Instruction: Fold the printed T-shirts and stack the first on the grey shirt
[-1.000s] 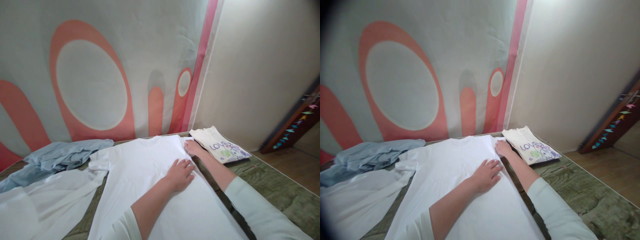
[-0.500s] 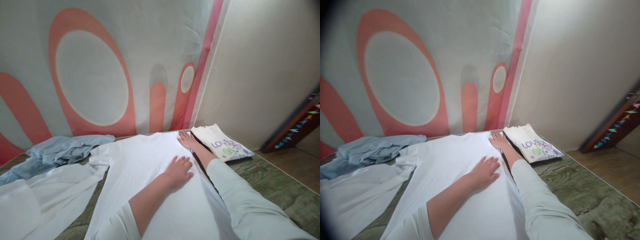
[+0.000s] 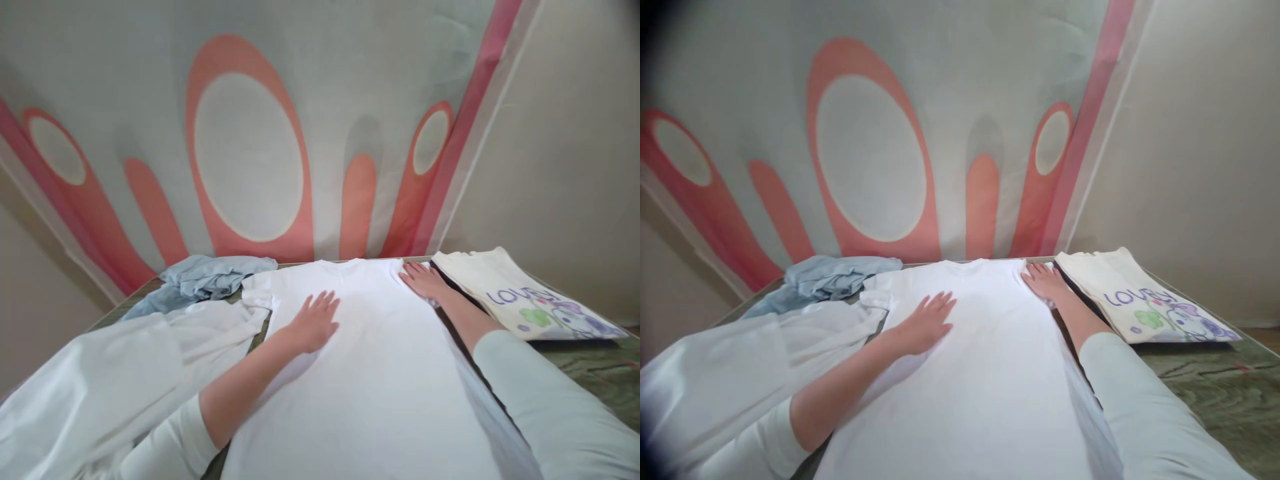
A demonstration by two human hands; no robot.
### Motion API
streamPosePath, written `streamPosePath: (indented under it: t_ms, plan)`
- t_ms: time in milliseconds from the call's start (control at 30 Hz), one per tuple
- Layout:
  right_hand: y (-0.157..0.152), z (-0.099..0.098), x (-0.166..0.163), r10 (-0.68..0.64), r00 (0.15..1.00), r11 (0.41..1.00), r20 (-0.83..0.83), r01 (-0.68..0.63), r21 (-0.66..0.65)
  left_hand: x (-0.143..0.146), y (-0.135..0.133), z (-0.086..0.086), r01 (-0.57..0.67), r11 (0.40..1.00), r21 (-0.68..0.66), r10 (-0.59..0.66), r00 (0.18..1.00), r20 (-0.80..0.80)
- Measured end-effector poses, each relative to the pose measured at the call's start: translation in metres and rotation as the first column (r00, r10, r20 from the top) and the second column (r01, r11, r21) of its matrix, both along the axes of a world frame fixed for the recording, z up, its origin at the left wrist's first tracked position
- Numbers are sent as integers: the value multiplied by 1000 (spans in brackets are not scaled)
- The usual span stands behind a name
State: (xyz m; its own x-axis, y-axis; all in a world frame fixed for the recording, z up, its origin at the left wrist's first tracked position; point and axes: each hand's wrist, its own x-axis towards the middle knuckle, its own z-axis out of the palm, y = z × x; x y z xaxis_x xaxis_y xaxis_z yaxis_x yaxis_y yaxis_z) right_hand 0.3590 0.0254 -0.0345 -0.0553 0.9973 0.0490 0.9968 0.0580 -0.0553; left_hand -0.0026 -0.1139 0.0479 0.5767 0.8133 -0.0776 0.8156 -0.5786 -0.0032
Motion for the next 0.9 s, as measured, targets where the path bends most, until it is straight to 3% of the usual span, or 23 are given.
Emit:
streamPosePath:
  t_ms: [67, 133, 233, 367, 533, 600, 700, 767, 833, 900]
  plan:
    - [3, -6, 2, 11, 1000, 1000, 3, -11, 21, -55, 0, 9, -226, 969, 100, 235, 968, -84]
    - [6, -11, 5, 17, 1000, 999, 4, -17, 38, -107, -5, 14, -425, 893, 152, 445, 884, -146]
    - [9, -16, 7, 15, 1000, 999, 1, -15, 45, -163, -18, 12, -600, 784, 158, 621, 765, -172]
    - [12, -20, 8, 4, 1000, 999, -5, -4, 38, -198, -28, 13, -677, 712, 187, 697, 714, -69]
    - [13, -22, 9, 6, 1000, 999, -5, -6, 51, -213, -6, 39, -786, 505, 357, 840, 542, 4]
    - [13, -22, 9, 8, 1000, 998, -6, -8, 54, -215, 13, 48, -767, 510, 389, 828, 560, 18]
    - [12, -21, 9, 12, 1000, 999, -3, -12, 51, -212, 43, 50, -686, 630, 365, 730, 683, 24]
    - [12, -21, 9, 11, 1000, 999, -1, -11, 47, -210, 60, 46, -653, 677, 340, 692, 722, 9]
    - [12, -21, 8, 5, 1000, 999, -2, -4, 48, -209, 72, 41, -702, 653, 285, 731, 683, 7]
    - [12, -21, 8, -5, 1000, 999, -4, 5, 54, -211, 77, 39, -772, 590, 238, 789, 613, 33]
